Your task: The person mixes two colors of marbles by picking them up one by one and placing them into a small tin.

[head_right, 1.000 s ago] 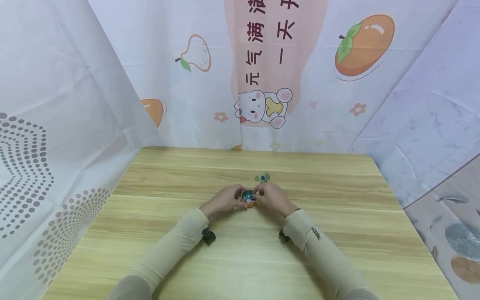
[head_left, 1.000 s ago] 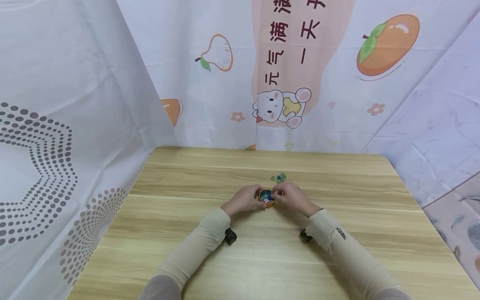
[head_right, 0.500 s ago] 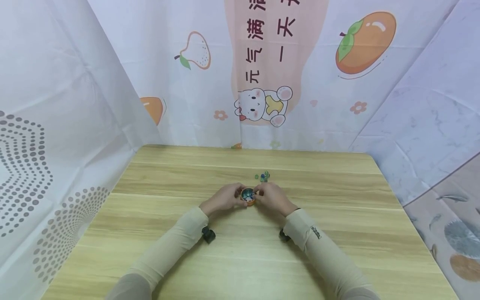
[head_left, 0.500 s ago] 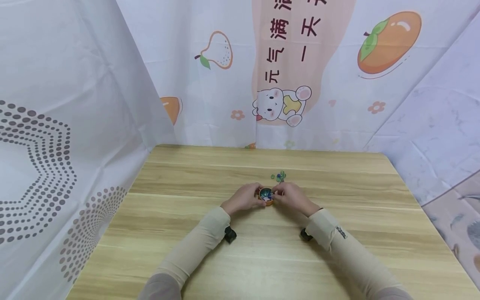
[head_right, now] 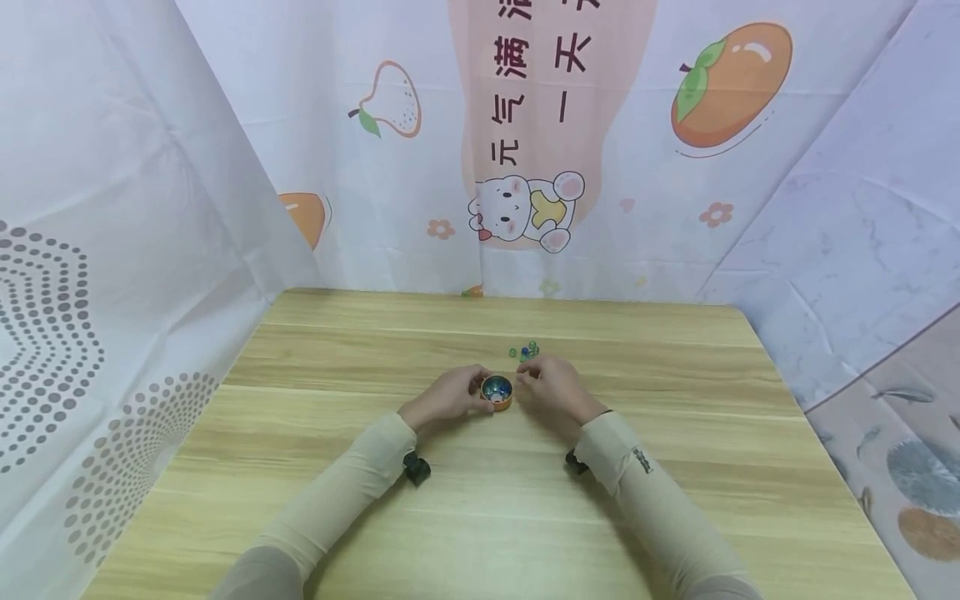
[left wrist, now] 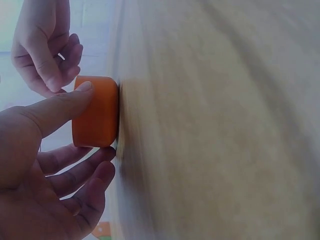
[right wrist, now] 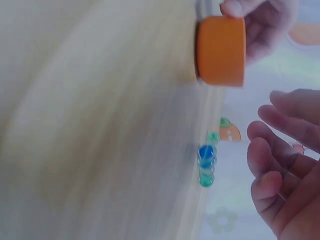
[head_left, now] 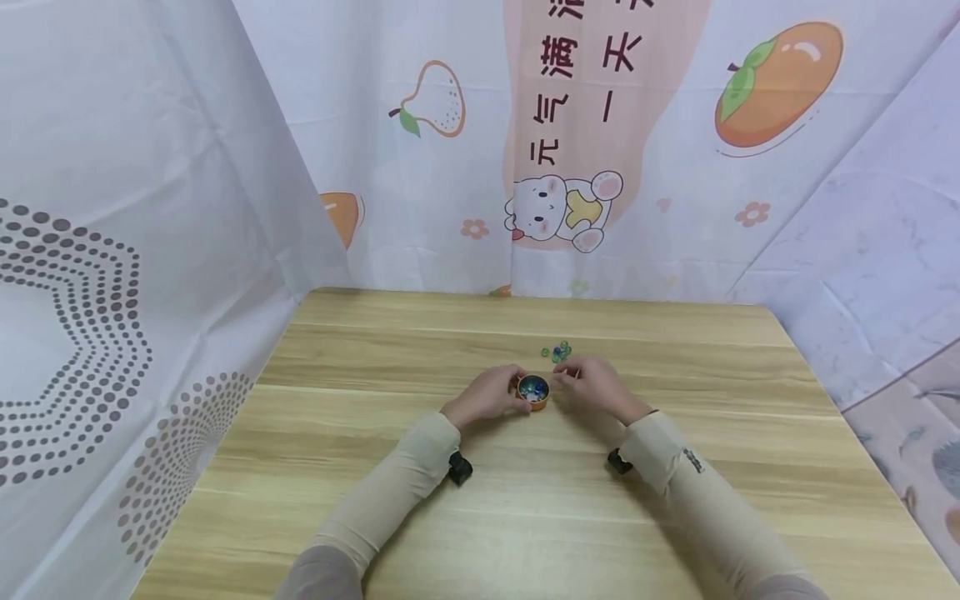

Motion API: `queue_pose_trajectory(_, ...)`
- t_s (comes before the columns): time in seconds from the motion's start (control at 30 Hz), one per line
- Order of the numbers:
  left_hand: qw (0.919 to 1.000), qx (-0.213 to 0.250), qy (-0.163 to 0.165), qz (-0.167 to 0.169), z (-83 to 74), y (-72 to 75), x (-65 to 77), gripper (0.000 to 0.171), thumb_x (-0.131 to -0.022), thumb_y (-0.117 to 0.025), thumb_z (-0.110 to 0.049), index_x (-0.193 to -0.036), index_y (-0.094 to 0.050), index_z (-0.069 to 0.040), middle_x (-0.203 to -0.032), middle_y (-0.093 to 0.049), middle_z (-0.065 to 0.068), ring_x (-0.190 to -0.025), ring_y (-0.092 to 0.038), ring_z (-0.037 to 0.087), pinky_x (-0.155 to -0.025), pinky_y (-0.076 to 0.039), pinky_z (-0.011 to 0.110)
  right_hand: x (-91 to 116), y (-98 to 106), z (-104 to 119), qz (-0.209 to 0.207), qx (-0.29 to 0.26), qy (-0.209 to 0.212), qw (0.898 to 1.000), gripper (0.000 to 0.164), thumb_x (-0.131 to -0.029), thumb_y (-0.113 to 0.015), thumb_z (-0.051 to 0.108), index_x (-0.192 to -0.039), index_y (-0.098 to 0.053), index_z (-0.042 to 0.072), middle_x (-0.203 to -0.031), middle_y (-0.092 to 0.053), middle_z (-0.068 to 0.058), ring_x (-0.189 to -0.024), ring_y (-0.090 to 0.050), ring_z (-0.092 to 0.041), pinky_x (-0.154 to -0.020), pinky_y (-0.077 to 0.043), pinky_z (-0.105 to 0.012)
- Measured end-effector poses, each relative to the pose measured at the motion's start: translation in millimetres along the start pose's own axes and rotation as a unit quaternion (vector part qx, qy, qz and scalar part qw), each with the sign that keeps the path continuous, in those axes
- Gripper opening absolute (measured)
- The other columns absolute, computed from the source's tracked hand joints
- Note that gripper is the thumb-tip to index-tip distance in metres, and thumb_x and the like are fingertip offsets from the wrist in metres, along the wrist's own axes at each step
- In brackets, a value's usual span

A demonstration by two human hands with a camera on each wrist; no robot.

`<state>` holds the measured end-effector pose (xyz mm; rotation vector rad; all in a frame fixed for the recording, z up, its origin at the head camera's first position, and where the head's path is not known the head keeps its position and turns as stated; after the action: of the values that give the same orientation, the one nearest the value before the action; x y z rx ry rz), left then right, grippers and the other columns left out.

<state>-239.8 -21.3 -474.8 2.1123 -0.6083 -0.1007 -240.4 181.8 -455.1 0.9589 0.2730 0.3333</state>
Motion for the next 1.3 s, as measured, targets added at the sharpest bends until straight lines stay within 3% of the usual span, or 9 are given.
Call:
queue_pose_trajectory(0.43,1.0,-0.003,0.005,0.0,0.0,-1.8,2.5,0.056,-0.074,-0.072,-0.036,-0.122,-0.051,-0.016,-0.109,-0.06,-0.001,-0.099,-0.055,0.014,-0.088,-0.044,0.031,-2,14,-16,-0.039,0.004,-0.048,0.998,0.018,-0.087,-0.059,0.022,-0.09,-0.07,0.009,-0.079,-0.066,-0.004,-0.066,-0.052,-0.012,-0.058,-0.04,-0.025)
queue_pose_trajectory(1.03,1.0,0.0,0.001,0.002,1.9,-2.1,0.4,0.056,-0.074,-0.072,-0.038,-0.121,-0.051,-0.017,-0.109,-0.06,-0.002,-0.1,-0.055,0.013,-0.088,-0.044,0.031,-10,9,-23,-0.007,0.027,-0.081,0.996,0.017,-0.085,-0.06,0.019,-0.091,-0.07,0.008,-0.086,-0.068,-0.008,-0.073,-0.056,-0.016,-0.063,-0.044,-0.029)
queue_pose_trajectory(1.3,1.0,-0.002,0.001,0.002,3.2,-2.6,-0.2,0.055,-0.074,-0.072,-0.038,-0.121,-0.051,-0.017,-0.107,-0.06,-0.002,-0.098,-0.056,0.013,-0.087,-0.045,0.03,-16,5,-24,0.008,0.025,-0.098,0.995,0.017,-0.084,-0.061,0.022,-0.09,-0.069,0.009,-0.08,-0.066,-0.005,-0.067,-0.053,-0.014,-0.058,-0.041,-0.025)
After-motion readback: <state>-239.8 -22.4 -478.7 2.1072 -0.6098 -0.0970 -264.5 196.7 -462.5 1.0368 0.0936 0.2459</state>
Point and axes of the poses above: each hand's wrist, its own x-axis away from the middle knuckle, its own y-axis out of the back of the hand, z = x × y, the point moved 1 cm from there along -x, towards the middle knuckle
